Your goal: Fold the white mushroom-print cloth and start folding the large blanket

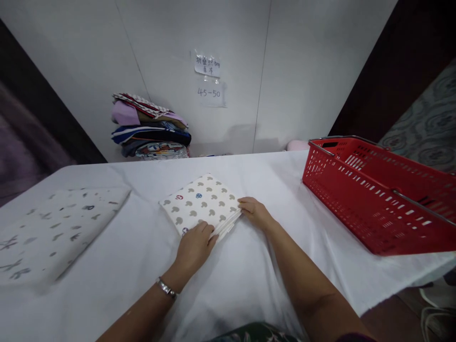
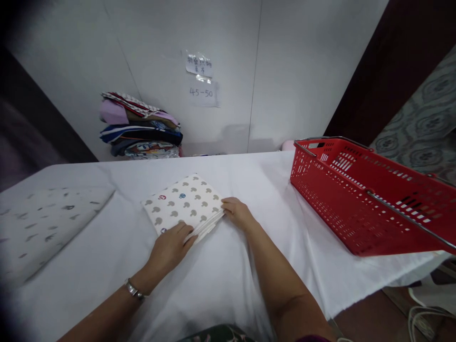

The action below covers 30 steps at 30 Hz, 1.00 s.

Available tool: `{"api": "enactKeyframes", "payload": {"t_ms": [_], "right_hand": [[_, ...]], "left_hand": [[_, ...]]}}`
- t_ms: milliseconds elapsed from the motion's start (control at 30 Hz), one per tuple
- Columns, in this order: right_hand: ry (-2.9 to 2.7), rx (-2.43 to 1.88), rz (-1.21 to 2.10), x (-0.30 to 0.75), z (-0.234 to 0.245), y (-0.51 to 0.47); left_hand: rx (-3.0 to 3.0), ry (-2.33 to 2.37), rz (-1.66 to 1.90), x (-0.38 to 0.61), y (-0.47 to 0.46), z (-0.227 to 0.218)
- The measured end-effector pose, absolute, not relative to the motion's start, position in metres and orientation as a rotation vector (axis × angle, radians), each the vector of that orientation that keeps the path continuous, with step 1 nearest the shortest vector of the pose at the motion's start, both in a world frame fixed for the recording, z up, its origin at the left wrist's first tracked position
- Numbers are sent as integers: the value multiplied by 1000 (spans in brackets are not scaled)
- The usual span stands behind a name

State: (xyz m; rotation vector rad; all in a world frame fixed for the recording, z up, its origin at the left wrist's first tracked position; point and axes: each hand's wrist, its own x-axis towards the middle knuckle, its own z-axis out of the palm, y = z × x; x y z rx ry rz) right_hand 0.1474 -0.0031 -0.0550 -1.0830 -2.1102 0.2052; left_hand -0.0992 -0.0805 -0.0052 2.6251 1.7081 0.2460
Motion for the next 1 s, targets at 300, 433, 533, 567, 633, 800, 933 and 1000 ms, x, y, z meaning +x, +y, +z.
{"api": "enactKeyframes", "payload": {"t_ms": [300, 433, 533, 567, 633, 800, 933, 1000], "right_hand": [[-2188, -975, 130, 144, -49, -6], [-2165, -987, 109, 144, -51, -4], [-2123, -992, 105, 143, -52, -3], [-2115, -989, 106, 143, -52, -3], [-2119, -977, 111, 142, -53, -3], [-2138, -979, 135, 141, -55, -4], [-2121, -988, 148, 141, -54, -5], [-2125, -989, 158, 141, -54, -5]], "left_hand": [[2637, 1731, 90, -88, -80, 6], [2700, 1720, -12, -82, -78, 8], [2708, 1714, 0, -83, -78, 9], [2709, 1708, 20, -83, -78, 9], [2733, 1684, 47, -85, -81, 6], [2814, 1645, 49, -87, -86, -7], [2813, 1665, 91, -85, -87, -10], [2790, 1679, 90, -85, -86, -8]]}}
